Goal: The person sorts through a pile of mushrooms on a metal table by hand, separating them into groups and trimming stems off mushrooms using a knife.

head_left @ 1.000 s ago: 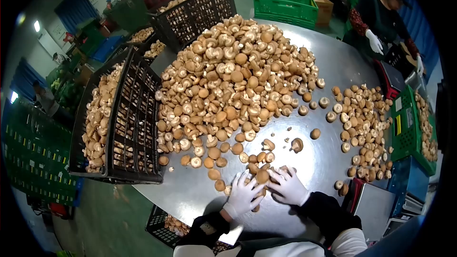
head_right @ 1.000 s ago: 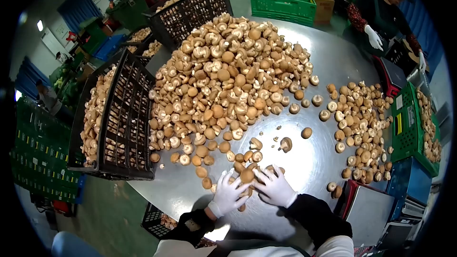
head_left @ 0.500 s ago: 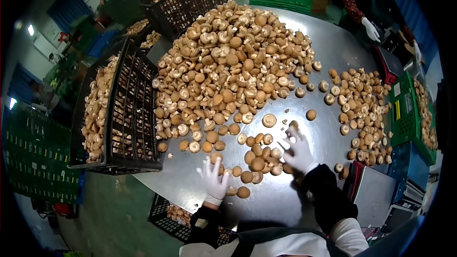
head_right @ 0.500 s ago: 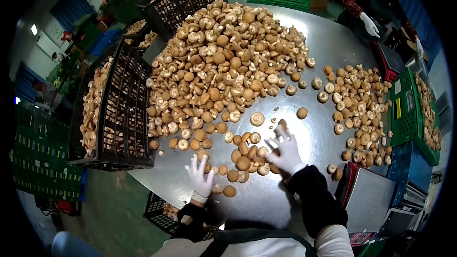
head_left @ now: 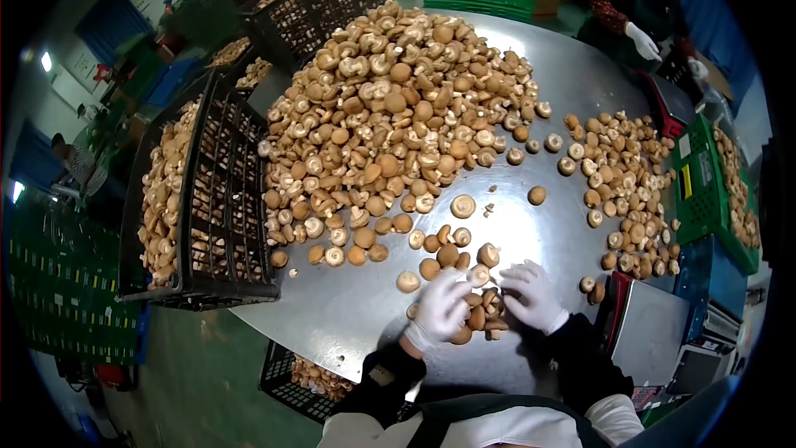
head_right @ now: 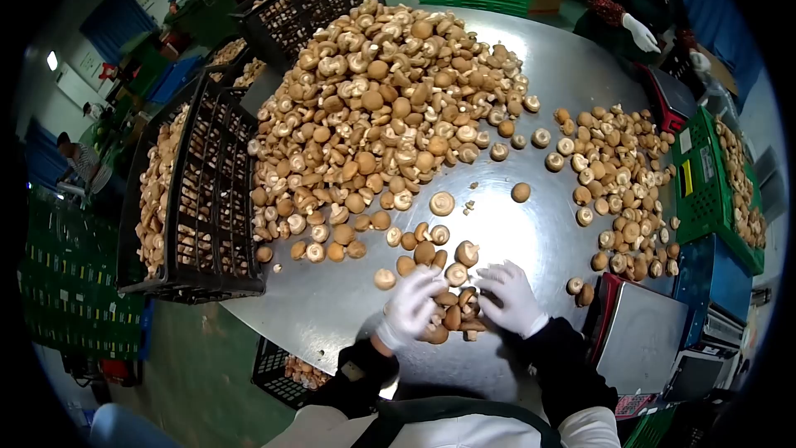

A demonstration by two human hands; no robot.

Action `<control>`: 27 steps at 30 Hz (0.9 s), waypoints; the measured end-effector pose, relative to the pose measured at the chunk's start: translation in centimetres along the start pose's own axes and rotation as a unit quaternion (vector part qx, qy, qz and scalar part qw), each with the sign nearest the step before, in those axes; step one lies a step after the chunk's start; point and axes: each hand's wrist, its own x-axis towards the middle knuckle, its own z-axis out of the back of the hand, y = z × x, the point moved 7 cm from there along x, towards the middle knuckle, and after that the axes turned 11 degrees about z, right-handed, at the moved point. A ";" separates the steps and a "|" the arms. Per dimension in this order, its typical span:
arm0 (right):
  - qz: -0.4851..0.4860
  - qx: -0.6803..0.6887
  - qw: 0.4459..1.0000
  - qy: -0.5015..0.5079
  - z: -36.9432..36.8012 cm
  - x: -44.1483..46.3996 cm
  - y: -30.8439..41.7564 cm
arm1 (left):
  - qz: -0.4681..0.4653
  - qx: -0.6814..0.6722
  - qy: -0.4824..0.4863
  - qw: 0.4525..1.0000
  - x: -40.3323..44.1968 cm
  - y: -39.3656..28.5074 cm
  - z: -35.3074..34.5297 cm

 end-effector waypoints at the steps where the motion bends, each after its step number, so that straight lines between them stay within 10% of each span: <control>1: -0.014 0.006 1.000 -0.018 0.6 1.3 -0.3 | 0.039 -0.029 -0.045 0.998 1.0 1.7 1.1; 4: -0.014 -0.030 0.998 -0.062 0.7 5.4 -2.0 | 0.063 0.133 -0.191 0.970 3.9 6.3 5.1; 9: -0.074 -0.124 0.989 0.032 -3.6 13.3 -5.5 | 0.113 0.428 -0.095 0.892 6.2 9.7 3.3; 13: -0.073 -0.189 0.961 0.187 -7.2 14.5 -4.2 | 0.135 0.362 -0.008 0.922 5.0 10.3 1.9; 17: 0.075 -0.067 0.989 0.104 -7.8 11.4 -0.4 | 0.166 0.095 0.103 0.976 2.2 9.6 1.1; 19: 0.022 0.009 0.981 0.191 -8.0 8.4 0.9 | 0.034 0.228 0.157 0.960 1.1 6.2 0.0; 22: 0.123 0.008 0.991 0.051 -4.5 4.9 3.6 | 0.026 0.163 0.202 0.965 -0.7 3.3 -1.6; 27: 0.060 -0.031 0.990 0.125 -1.9 0.3 3.2 | -0.011 0.103 0.245 0.964 -3.0 -0.9 -3.4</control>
